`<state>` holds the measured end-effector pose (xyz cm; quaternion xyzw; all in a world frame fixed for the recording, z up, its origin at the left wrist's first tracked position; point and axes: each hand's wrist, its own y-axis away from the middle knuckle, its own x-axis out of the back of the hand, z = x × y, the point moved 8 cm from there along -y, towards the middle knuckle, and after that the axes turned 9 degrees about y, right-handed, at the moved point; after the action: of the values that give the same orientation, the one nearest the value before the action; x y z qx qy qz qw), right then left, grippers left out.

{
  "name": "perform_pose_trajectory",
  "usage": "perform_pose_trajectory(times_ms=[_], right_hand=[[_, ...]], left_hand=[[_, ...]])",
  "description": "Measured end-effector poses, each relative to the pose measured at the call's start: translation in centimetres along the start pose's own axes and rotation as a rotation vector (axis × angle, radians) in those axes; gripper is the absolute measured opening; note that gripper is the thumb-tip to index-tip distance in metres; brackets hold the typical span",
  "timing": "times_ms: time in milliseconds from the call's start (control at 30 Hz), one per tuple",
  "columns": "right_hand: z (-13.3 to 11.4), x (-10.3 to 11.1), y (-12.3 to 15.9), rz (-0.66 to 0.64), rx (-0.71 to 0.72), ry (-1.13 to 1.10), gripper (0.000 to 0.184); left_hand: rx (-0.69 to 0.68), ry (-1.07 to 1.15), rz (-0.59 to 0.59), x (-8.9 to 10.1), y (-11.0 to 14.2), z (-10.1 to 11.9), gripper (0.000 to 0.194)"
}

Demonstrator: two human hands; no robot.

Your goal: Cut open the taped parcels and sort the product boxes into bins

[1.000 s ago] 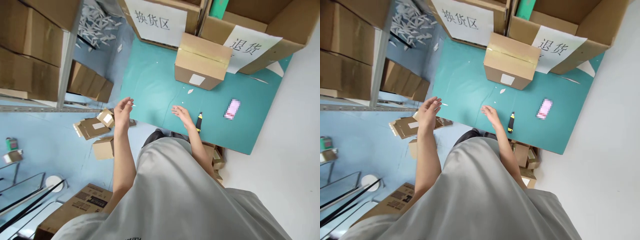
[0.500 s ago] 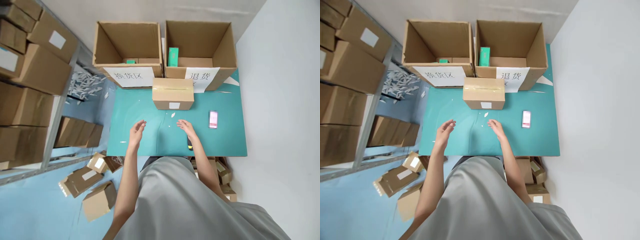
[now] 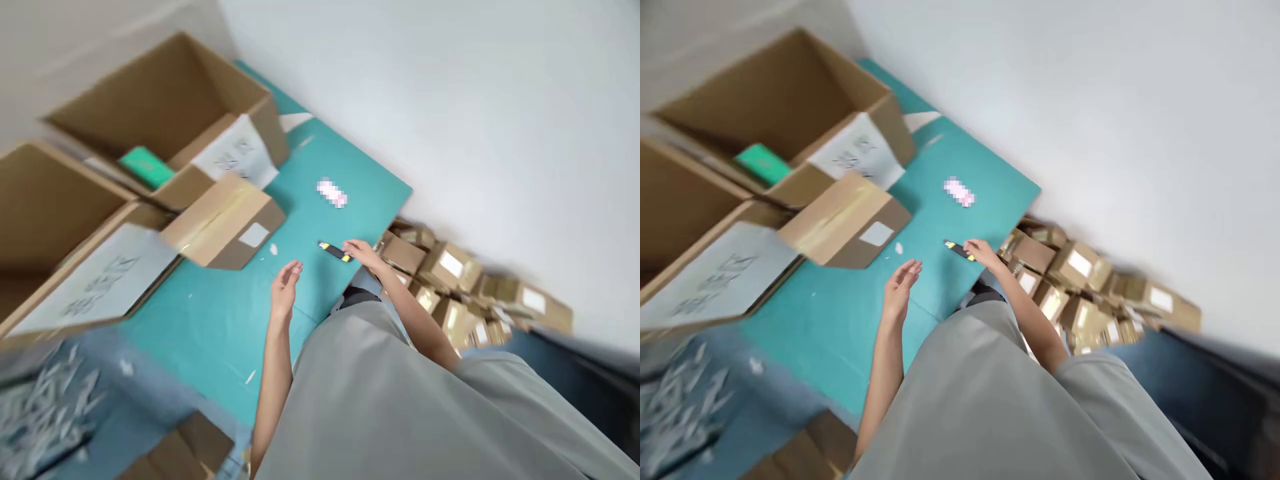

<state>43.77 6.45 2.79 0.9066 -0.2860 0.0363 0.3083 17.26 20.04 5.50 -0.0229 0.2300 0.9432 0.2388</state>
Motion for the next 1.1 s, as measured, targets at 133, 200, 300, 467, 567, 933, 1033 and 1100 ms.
perform_pose_trajectory(times_ms=[133,200,300,467,567,933,1033,1100], right_hand=[[8.7,5.1,8.9,0.225,-0.124,-0.129,0.017],[13.4,6.8,14.9,0.348,-0.215,-0.192,0.018],[19.5,7.6,23.9,0.486,-0.352,-0.259,0.02],[26.3,6.7,34.8,0.616,-0.507,-0.378,0.026],[28.8,6.3,38.1,0.663,-0.558,-0.449,0.029],[35.1,16.3,36.3,0.694,-0.514,-0.533,0.03],[37.5,22.1,33.0,0.692,-0.502,-0.519,0.035],[39.0,26.2,30.0,0.675,-0.484,-0.504,0.04]], left_hand=[[0.098,-0.062,-0.256,-5.5,1.1,-4.5,0.064],[0.153,-0.106,-0.368,-8.2,2.5,-6.7,0.065],[0.209,-0.166,-0.528,-12.0,4.9,-8.9,0.065],[0.261,-0.25,-0.713,-17.1,8.8,-10.4,0.057],[0.267,-0.309,-0.791,-19.4,10.7,-11.2,0.055],[0.327,-0.436,-0.812,-28.3,11.5,-16.6,0.052],[0.345,-0.449,-0.777,-32.5,10.9,-18.7,0.056],[0.38,-0.46,-0.735,-35.7,10.5,-20.7,0.059]])
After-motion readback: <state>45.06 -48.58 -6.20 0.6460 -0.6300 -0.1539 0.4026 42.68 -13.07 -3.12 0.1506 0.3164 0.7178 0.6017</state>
